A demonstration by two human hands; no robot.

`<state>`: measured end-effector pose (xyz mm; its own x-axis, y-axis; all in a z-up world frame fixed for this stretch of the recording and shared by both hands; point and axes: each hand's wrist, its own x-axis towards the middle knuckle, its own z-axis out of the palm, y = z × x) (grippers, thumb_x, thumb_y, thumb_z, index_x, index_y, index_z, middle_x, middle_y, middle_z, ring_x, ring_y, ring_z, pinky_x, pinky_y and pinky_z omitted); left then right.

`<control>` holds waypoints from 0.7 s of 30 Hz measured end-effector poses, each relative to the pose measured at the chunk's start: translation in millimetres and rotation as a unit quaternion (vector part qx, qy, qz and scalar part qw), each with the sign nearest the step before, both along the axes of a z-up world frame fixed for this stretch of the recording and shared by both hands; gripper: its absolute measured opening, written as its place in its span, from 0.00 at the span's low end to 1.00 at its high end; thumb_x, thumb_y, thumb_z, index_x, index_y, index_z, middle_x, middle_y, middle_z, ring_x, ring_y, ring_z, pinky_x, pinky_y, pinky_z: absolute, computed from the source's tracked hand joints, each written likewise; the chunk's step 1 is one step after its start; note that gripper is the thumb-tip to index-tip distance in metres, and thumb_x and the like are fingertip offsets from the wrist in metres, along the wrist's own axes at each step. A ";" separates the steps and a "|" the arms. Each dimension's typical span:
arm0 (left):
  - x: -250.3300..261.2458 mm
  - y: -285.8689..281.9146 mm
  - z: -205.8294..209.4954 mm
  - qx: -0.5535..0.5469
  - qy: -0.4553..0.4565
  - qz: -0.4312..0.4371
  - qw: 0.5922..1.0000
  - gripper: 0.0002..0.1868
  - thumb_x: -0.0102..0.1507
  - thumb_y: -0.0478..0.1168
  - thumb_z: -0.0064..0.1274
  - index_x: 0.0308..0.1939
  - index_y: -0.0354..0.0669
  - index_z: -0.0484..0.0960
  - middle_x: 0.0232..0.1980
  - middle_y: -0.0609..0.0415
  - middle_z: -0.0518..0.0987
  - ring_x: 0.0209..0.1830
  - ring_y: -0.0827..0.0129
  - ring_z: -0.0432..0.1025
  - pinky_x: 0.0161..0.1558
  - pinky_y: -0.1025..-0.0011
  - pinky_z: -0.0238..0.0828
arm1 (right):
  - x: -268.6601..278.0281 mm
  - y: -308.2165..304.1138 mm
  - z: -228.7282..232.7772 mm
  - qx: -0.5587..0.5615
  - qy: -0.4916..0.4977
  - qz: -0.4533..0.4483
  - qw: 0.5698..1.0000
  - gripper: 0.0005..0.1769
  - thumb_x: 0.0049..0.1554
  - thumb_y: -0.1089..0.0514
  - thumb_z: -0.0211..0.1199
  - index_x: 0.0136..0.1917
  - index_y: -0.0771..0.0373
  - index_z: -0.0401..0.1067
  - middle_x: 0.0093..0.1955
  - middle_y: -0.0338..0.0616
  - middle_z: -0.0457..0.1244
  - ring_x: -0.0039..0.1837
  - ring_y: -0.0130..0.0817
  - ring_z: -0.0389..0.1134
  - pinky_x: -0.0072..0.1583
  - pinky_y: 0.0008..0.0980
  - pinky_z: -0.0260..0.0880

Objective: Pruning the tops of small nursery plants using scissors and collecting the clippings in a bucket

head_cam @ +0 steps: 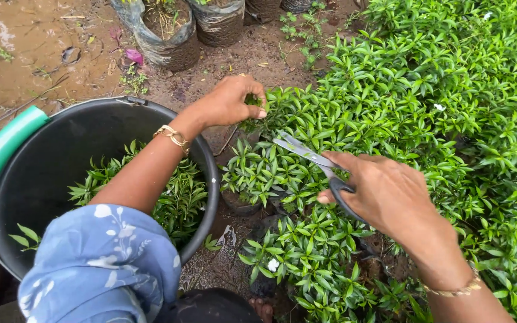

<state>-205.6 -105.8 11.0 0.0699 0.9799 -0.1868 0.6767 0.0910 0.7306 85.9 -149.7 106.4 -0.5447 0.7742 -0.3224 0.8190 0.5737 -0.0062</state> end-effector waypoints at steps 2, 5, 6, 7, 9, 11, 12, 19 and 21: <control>1.2 -3.8 2.7 -0.010 -0.016 0.009 1.000 0.07 0.62 0.38 0.64 0.34 0.49 0.80 0.48 0.55 0.78 0.56 0.62 0.69 0.64 0.54 0.59 | -14.4 -0.2 -12.2 0.024 0.014 0.033 0.999 0.38 0.50 0.35 0.68 0.72 0.41 0.64 0.43 0.41 0.71 0.47 0.48 0.73 0.49 0.53 0.76; -2.3 -9.6 -1.1 0.015 -0.038 0.009 0.999 0.04 0.62 0.35 0.62 0.38 0.46 0.82 0.50 0.51 0.78 0.57 0.54 0.70 0.66 0.48 0.59 | -38.2 7.7 -18.9 0.036 -0.037 0.038 0.998 0.29 0.55 0.46 0.69 0.69 0.46 0.69 0.40 0.42 0.71 0.38 0.42 0.72 0.40 0.42 0.73; -4.5 -11.9 -4.1 0.048 -0.044 0.001 0.998 0.06 0.62 0.33 0.60 0.43 0.43 0.85 0.49 0.47 0.77 0.55 0.49 0.72 0.66 0.45 0.62 | -46.7 11.5 -19.4 0.023 -0.102 0.009 0.994 0.25 0.58 0.50 0.66 0.68 0.44 0.70 0.39 0.41 0.71 0.33 0.33 0.70 0.32 0.30 0.68; -7.9 -9.1 -10.3 0.049 -0.044 0.001 0.998 0.06 0.62 0.33 0.60 0.43 0.43 0.85 0.49 0.47 0.77 0.55 0.49 0.72 0.66 0.45 0.62 | -46.1 14.8 -21.6 0.024 -0.103 0.009 0.994 0.25 0.58 0.50 0.66 0.68 0.44 0.70 0.39 0.41 0.71 0.33 0.33 0.70 0.32 0.30 0.68; -13.6 -3.3 -23.6 0.077 -0.044 -0.021 0.996 0.08 0.61 0.34 0.63 0.43 0.40 0.84 0.47 0.47 0.77 0.55 0.46 0.73 0.62 0.43 0.65 | -43.9 21.6 -26.3 0.047 -0.105 0.007 0.993 0.27 0.57 0.51 0.67 0.69 0.44 0.70 0.40 0.43 0.72 0.32 0.31 0.71 0.31 0.29 0.69; -12.7 -4.4 -25.9 0.084 -0.049 -0.020 0.995 0.07 0.61 0.35 0.63 0.42 0.41 0.85 0.47 0.48 0.77 0.54 0.48 0.73 0.61 0.44 0.66 | -50.4 19.1 -21.8 0.044 -0.107 0.003 0.993 0.26 0.57 0.52 0.67 0.69 0.44 0.70 0.40 0.43 0.72 0.32 0.32 0.71 0.31 0.30 0.69; -11.6 -4.8 -27.2 0.091 -0.053 -0.020 0.994 0.06 0.61 0.35 0.63 0.42 0.41 0.85 0.46 0.48 0.77 0.53 0.49 0.73 0.61 0.46 0.66 | -53.0 17.8 -19.7 0.042 -0.108 0.000 0.993 0.26 0.57 0.53 0.67 0.69 0.44 0.70 0.41 0.44 0.72 0.33 0.33 0.71 0.31 0.30 0.69; -8.7 -4.9 -17.3 0.119 -0.053 -0.053 0.990 0.05 0.61 0.35 0.62 0.40 0.42 0.84 0.44 0.46 0.75 0.52 0.47 0.73 0.59 0.46 0.67 | -64.7 13.6 -18.1 0.058 -0.111 0.023 0.992 0.21 0.58 0.56 0.66 0.65 0.49 0.73 0.38 0.49 0.72 0.37 0.37 0.74 0.36 0.36 0.76; -9.7 -4.8 -18.9 0.128 -0.052 -0.058 0.989 0.04 0.61 0.36 0.63 0.39 0.44 0.85 0.44 0.47 0.76 0.51 0.49 0.74 0.57 0.47 0.68 | -56.2 12.6 -22.4 0.065 -0.098 0.037 0.992 0.19 0.59 0.57 0.65 0.64 0.48 0.74 0.36 0.48 0.71 0.35 0.38 0.73 0.35 0.33 0.75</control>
